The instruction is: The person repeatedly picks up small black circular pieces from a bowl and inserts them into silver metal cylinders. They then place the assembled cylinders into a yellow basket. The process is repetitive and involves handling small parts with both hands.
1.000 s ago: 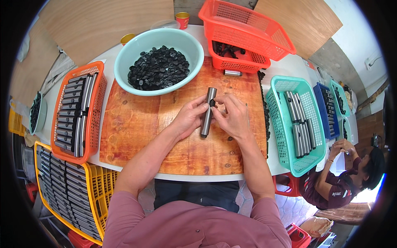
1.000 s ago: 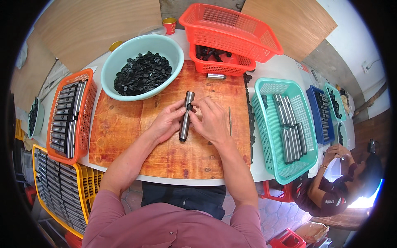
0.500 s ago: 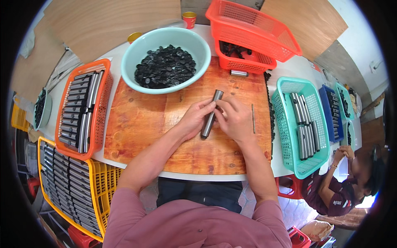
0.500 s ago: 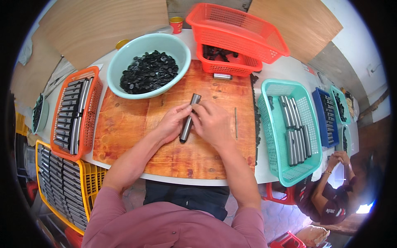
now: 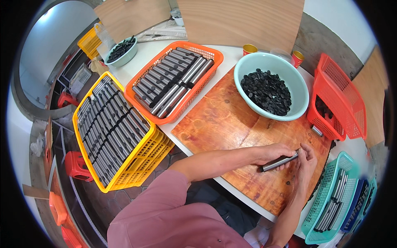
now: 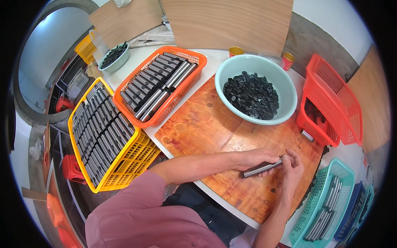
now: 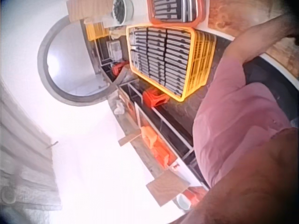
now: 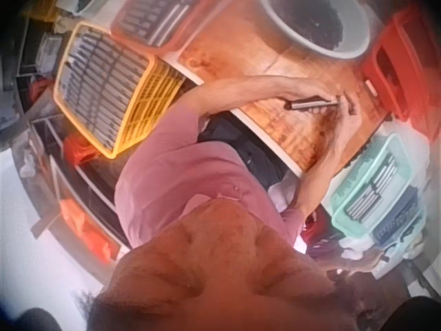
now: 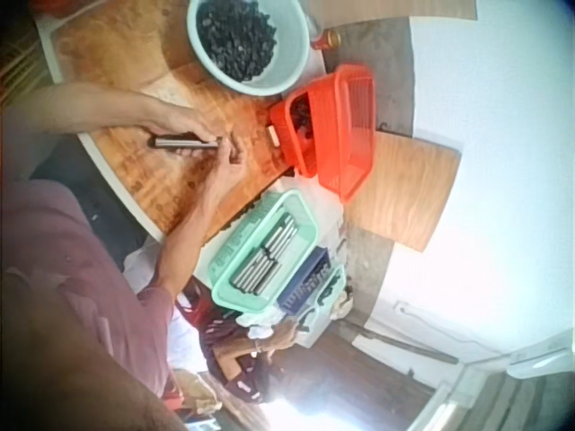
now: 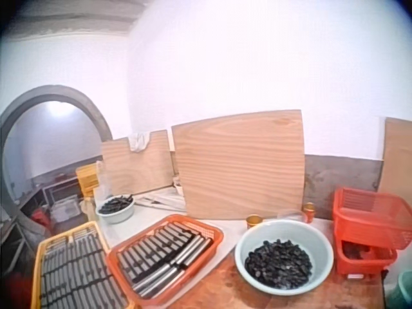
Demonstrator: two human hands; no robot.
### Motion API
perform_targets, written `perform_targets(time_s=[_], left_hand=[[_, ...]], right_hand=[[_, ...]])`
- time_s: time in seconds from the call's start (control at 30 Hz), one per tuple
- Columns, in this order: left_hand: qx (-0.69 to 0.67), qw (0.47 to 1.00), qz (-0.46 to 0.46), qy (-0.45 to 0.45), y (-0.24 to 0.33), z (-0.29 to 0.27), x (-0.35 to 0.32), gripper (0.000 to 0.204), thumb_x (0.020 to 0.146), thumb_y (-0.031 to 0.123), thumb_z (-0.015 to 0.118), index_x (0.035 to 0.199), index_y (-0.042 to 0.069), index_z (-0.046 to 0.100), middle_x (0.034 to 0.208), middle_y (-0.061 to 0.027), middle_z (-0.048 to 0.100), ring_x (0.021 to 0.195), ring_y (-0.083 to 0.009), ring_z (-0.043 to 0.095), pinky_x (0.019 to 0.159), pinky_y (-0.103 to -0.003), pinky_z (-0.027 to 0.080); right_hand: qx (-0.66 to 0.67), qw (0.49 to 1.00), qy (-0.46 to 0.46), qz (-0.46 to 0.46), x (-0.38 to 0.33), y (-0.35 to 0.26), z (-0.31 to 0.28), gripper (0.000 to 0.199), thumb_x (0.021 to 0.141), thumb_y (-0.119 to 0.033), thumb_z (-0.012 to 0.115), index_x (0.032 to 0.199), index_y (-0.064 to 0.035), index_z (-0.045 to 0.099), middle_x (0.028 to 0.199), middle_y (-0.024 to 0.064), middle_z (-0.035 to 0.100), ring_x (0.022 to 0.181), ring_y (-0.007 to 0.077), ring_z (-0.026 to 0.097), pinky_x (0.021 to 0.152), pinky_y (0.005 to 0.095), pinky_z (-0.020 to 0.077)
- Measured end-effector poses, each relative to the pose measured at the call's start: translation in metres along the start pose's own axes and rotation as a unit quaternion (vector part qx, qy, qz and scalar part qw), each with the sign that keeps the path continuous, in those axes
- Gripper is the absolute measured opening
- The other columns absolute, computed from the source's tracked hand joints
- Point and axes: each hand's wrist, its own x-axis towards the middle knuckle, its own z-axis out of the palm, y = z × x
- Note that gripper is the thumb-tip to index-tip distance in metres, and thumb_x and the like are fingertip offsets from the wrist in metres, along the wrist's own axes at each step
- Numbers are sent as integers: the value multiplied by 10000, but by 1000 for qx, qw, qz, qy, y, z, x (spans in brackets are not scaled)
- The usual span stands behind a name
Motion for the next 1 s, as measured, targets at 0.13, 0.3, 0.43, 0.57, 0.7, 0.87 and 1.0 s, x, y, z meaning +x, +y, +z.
perform_targets(time_s=[0.13,0.3,0.43,0.57,0.7,0.87,1.0], left_hand=[[15,999,34,-8,-1,0,1,322,1069,383,499,1000,80,583,795,-21,623,616,-90,614,507,-236,498],[40,995,94,-13,1,5,0,355,1048,394,567,1004,43,591,792,-17,624,604,-91,605,518,-227,500],[59,993,104,-15,8,9,-5,325,1047,360,570,1009,42,627,815,-23,652,617,-93,617,525,-232,504],[90,994,68,17,10,13,-6,288,1038,343,574,1034,64,646,832,-22,671,623,-87,618,521,-237,496],[147,982,105,50,6,10,-5,279,1041,339,569,1081,72,641,820,-5,659,587,-63,574,482,-223,445],[100,992,57,50,1,-1,3,292,1069,291,543,1137,20,629,830,-24,666,603,-73,602,533,-223,487],[129,989,67,11,11,2,-1,299,1065,285,541,1149,17,643,857,-22,674,712,-74,629,632,-227,524]], right_hand=[[44,999,-1,-28,5,11,-4,330,958,-130,696,1232,23,596,794,-21,593,546,11,415,483,175,287],[93,993,-11,-75,6,9,-8,385,933,-105,716,1258,16,548,894,45,671,627,44,519,525,170,356],[107,989,-7,-103,2,3,-7,383,930,-68,698,1266,3,528,987,97,705,693,65,572,568,169,403],[113,989,-4,-92,0,4,-18,380,928,-19,663,1280,-4,522,1101,143,691,838,107,627,666,202,471],[65,995,17,-68,-5,-8,-3,382,912,-41,683,1269,-10,551,1091,105,679,949,136,639,747,235,503],[63,996,-13,-63,1,-1,-6,362,914,-74,707,1240,-20,559,1026,59,688,826,78,608,660,211,464],[119,991,-19,-65,3,-1,-11,346,926,-74,705,1235,-21,558,1029,52,691,832,77,615,653,209,463]])
